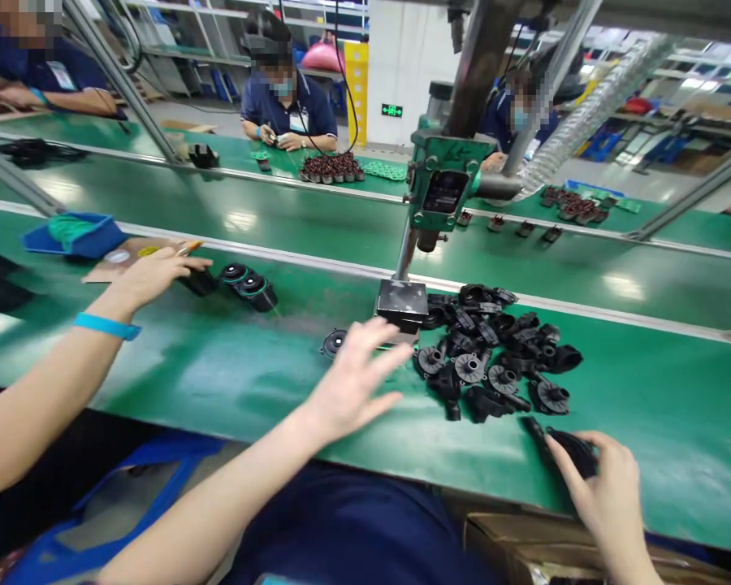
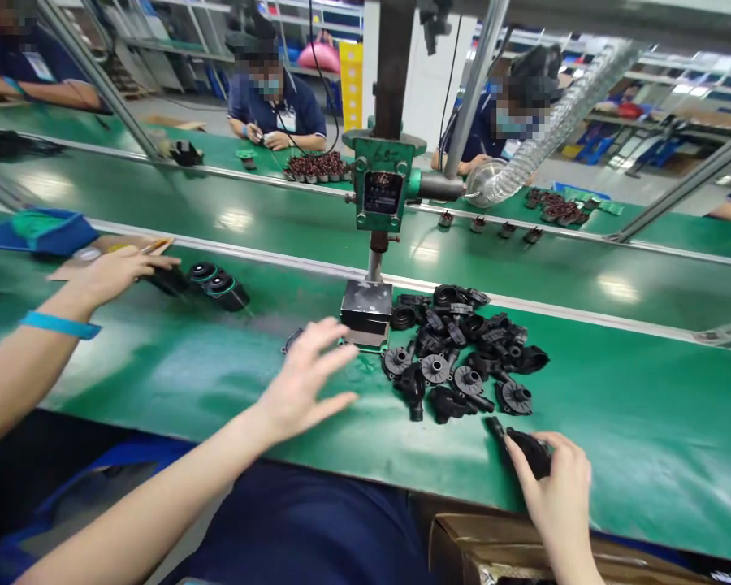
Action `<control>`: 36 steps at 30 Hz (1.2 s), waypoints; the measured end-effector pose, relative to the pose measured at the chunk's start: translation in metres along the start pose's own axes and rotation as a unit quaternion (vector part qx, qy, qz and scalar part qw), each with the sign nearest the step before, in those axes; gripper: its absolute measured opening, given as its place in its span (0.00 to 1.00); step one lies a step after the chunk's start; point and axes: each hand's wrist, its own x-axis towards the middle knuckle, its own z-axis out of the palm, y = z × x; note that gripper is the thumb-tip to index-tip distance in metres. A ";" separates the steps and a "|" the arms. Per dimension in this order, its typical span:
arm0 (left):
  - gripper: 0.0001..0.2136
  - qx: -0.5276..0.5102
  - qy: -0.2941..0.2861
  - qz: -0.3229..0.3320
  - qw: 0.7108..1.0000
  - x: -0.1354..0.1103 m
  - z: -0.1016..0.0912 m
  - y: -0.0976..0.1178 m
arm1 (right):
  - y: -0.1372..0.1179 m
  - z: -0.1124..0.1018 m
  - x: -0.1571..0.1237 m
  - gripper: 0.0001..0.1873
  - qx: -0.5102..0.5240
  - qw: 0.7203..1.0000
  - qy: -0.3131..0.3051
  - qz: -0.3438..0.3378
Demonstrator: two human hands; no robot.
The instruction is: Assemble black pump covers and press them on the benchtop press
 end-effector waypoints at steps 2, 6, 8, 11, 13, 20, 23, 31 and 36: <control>0.41 0.002 -0.012 -0.116 0.993 -0.019 -0.018 -0.036 | -0.005 -0.006 -0.004 0.39 0.030 1.000 -0.008 -0.002; 0.40 -0.061 -0.100 -0.203 0.972 -0.037 -0.016 -0.079 | -0.046 -0.014 -0.002 0.19 0.072 0.988 0.008 -0.137; 0.36 -0.084 -0.092 -0.226 0.966 -0.039 -0.006 -0.081 | -0.080 -0.016 -0.006 0.10 0.066 0.971 -0.015 -0.230; 0.35 -0.110 -0.087 -0.233 0.962 -0.040 0.006 -0.069 | -0.134 -0.018 -0.017 0.11 0.041 0.960 -0.081 -0.264; 0.35 -0.127 -0.097 -0.225 0.961 -0.041 0.012 -0.057 | -0.163 -0.021 -0.019 0.18 0.054 0.961 -0.139 -0.234; 0.35 -0.193 -0.120 -0.206 0.952 -0.043 0.027 -0.016 | -0.174 -0.031 -0.006 0.19 0.158 0.933 -0.299 -0.127; 0.34 -0.225 -0.118 -0.210 0.944 -0.047 0.031 -0.005 | -0.173 -0.027 -0.008 0.19 0.166 0.935 -0.283 -0.137; 0.35 -0.305 -0.092 -0.274 0.907 -0.067 0.032 -0.005 | -0.209 0.003 -0.010 0.16 0.228 0.947 -0.200 -0.102; 0.31 -0.365 -0.086 -0.265 0.888 -0.065 0.031 -0.002 | -0.197 -0.005 0.014 0.11 0.260 0.944 -0.178 -0.096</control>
